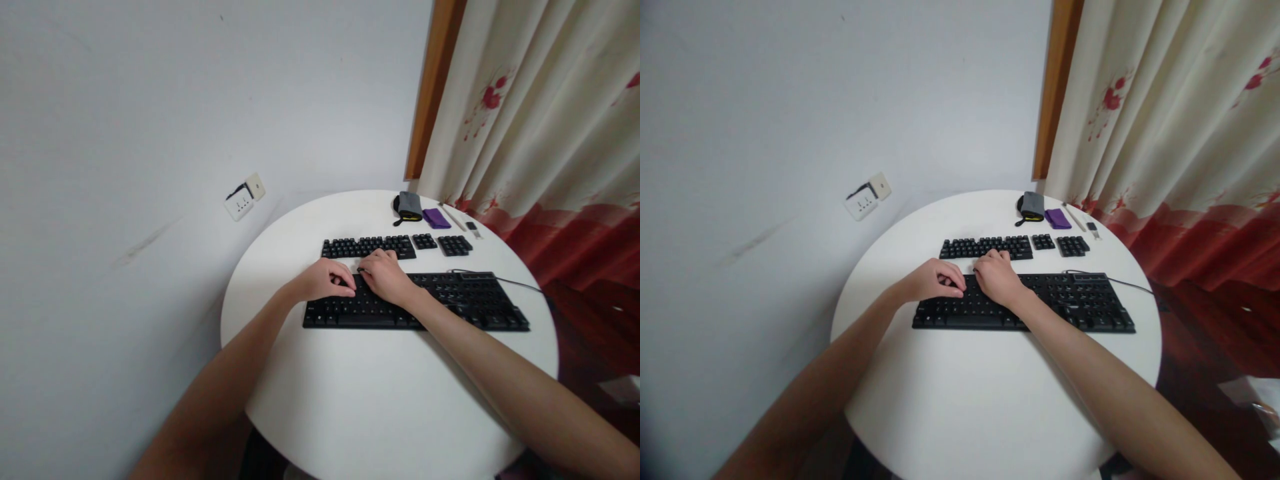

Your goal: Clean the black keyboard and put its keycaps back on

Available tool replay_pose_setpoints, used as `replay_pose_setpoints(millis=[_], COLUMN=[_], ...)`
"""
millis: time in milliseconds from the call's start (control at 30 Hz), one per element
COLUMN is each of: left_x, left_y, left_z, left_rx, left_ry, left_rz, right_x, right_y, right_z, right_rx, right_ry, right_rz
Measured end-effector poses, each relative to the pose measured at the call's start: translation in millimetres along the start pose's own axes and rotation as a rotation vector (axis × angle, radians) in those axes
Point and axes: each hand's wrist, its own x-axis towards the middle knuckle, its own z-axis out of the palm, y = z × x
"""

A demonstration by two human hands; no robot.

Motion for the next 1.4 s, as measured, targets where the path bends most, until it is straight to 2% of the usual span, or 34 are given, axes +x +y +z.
replay_pose_setpoints(millis=[100, 233, 500, 700, 933, 1133, 1400], left_x=[-0.6, -1.0, -0.1, 0.6, 1.6, 0.6, -1.7], left_y=[-0.5, -4.1, -4.5, -1.7, 0.2, 0.8, 9.0], left_z=[-0.3, -3.2, -0.9, 4.4, 12.0, 13.3, 12.0], left_rx=[-0.003, 0.0, -0.006, -0.053, -0.035, 0.013, 0.135], left_ry=[-0.043, -0.029, -0.05, -0.12, -0.207, -0.198, -0.201], left_rz=[-0.003, -0.017, -0.013, 0.034, 0.062, 0.096, 0.11], right_x=[-0.1, -0.9, -3.8, -3.4, -4.5, -10.7, -22.7], right_y=[0.3, 0.0, -1.9, -2.7, -0.1, 4.7, 2.0], right_z=[-0.5, -2.9, 1.5, 3.9, -6.7, -16.7, -25.8], right_rx=[-0.015, -0.052, -0.084, -0.073, 0.082, 0.252, 0.398], right_ry=[0.019, 0.047, -0.058, -0.055, 0.124, 0.321, 0.34], right_rz=[0.032, 0.103, 0.012, 0.028, 0.092, 0.139, 0.232])
